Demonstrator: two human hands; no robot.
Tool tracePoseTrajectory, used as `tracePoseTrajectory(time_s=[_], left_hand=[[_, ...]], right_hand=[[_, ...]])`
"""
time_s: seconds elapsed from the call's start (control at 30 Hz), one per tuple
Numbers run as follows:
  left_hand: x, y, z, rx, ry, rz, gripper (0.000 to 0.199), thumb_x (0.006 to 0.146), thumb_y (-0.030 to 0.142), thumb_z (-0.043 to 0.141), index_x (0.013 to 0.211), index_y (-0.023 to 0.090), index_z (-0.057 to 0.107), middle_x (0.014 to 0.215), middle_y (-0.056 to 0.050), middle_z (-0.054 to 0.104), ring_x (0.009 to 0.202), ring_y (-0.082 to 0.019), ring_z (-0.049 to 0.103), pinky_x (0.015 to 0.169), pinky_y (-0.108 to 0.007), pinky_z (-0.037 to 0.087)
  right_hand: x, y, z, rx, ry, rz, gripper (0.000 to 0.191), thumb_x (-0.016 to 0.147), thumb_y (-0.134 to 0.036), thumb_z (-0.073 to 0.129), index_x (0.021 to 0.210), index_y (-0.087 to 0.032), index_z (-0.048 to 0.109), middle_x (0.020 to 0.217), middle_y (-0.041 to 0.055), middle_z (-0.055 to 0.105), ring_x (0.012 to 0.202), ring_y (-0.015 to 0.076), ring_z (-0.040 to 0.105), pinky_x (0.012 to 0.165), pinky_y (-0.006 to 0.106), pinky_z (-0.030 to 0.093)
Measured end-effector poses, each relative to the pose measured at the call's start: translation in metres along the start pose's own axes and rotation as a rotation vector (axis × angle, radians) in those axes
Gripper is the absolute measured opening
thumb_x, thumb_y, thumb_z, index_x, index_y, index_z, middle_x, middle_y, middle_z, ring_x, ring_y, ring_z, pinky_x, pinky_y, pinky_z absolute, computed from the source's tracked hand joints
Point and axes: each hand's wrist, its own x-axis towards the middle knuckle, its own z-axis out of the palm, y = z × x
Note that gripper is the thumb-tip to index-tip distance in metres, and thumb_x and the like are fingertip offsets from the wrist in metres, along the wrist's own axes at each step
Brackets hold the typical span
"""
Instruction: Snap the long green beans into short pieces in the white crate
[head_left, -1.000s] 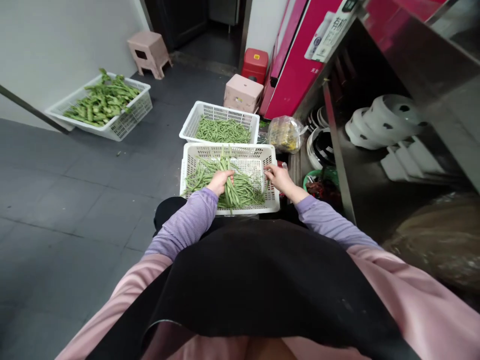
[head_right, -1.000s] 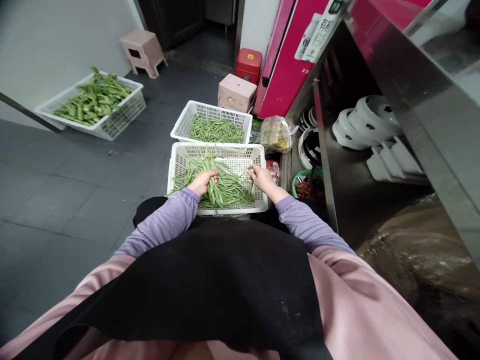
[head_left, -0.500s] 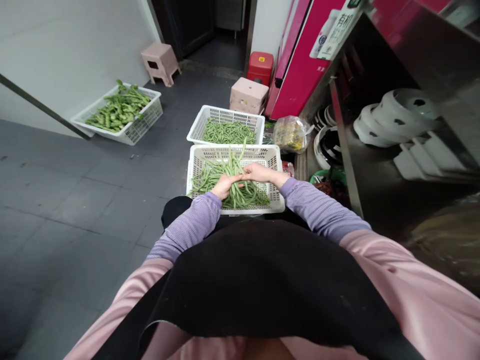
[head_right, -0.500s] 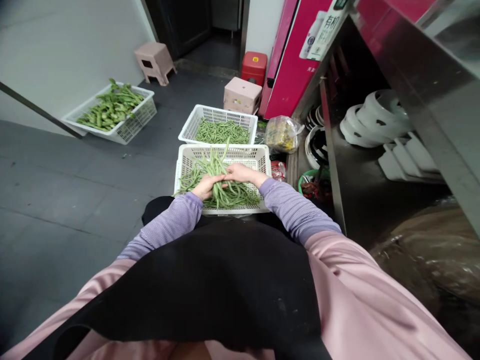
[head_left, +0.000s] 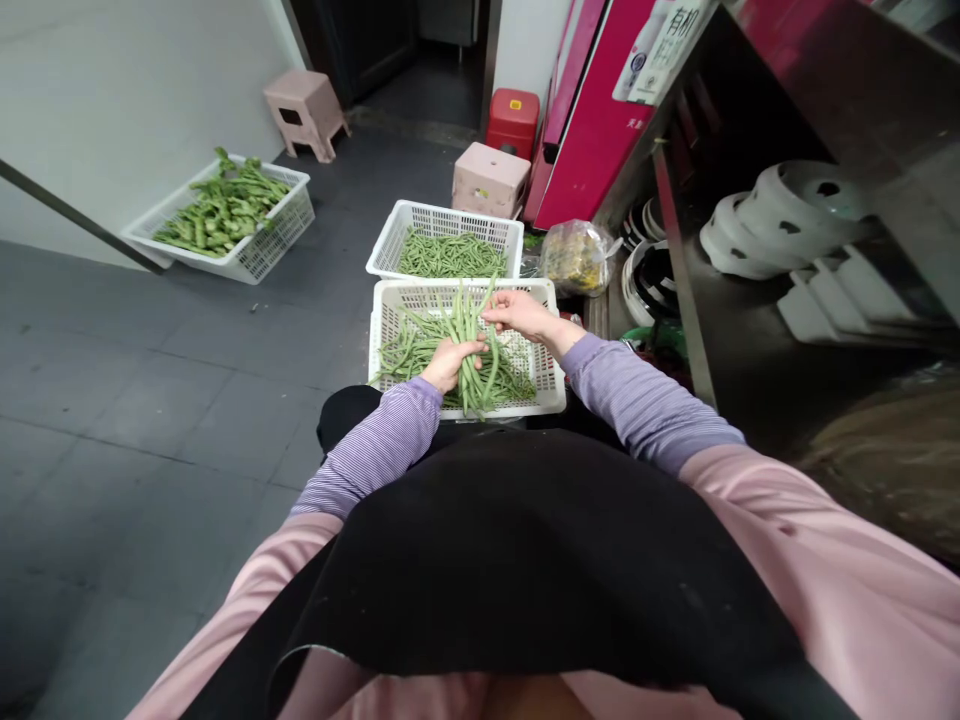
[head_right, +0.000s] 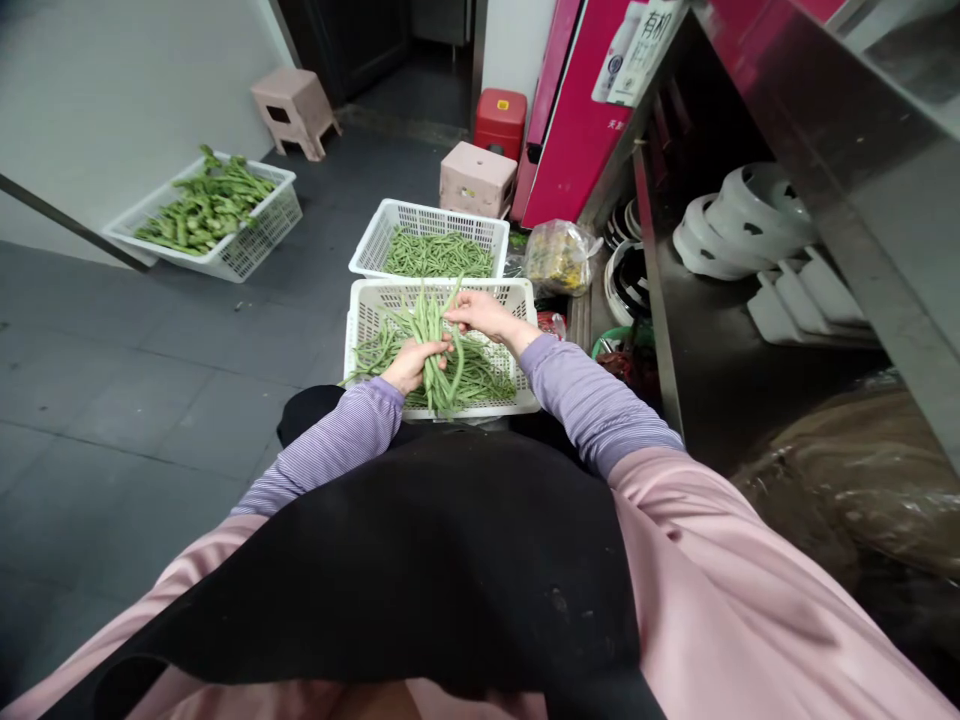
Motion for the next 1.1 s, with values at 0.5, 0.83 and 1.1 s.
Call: tracePoseTrajectory(time_s=[0.5, 0.83, 1.1], left_hand=[[0.027, 0.041, -0.031, -0.292, 0.193, 0.181, 0.019, 0.065, 0.02, 0.074, 0.075, 0.013, 0.06, 0.057, 0.002, 0.061, 0.044, -0.008, 0.053, 0.05, -0.023, 0.05], [0.011, 0.037, -0.016, -0.071, 0.172, 0.308, 0.027, 0.061, 0.023, 0.079, 0.079, 0.012, 0.063, 0.055, 0.001, 0.061, 0.044, -0.009, 0.056, 0.048, -0.022, 0.049], [0.014, 0.029, -0.014, -0.149, 0.09, 0.141, 0.023, 0.063, 0.026, 0.077, 0.074, 0.011, 0.064, 0.051, 0.0, 0.059, 0.043, -0.011, 0.056, 0.048, -0.024, 0.05]], right_hand=[[-0.047, 0.031, 0.015, -0.177, -0.046, 0.216, 0.036, 0.081, -0.049, 0.063, 0.078, -0.014, 0.065, 0.064, -0.0013, 0.054, 0.045, 0.0067, 0.036, 0.044, 0.023, 0.027], [-0.05, 0.068, 0.014, -0.667, 0.133, 0.245, 0.022, 0.084, -0.031, 0.059, 0.068, -0.017, 0.063, 0.062, 0.0053, 0.056, 0.059, 0.017, 0.052, 0.057, 0.029, 0.043], [-0.028, 0.057, 0.015, -0.374, 0.116, 0.0, 0.03, 0.091, -0.032, 0.049, 0.111, -0.015, 0.064, 0.097, 0.0093, 0.065, 0.084, 0.0183, 0.06, 0.078, 0.033, 0.049]])
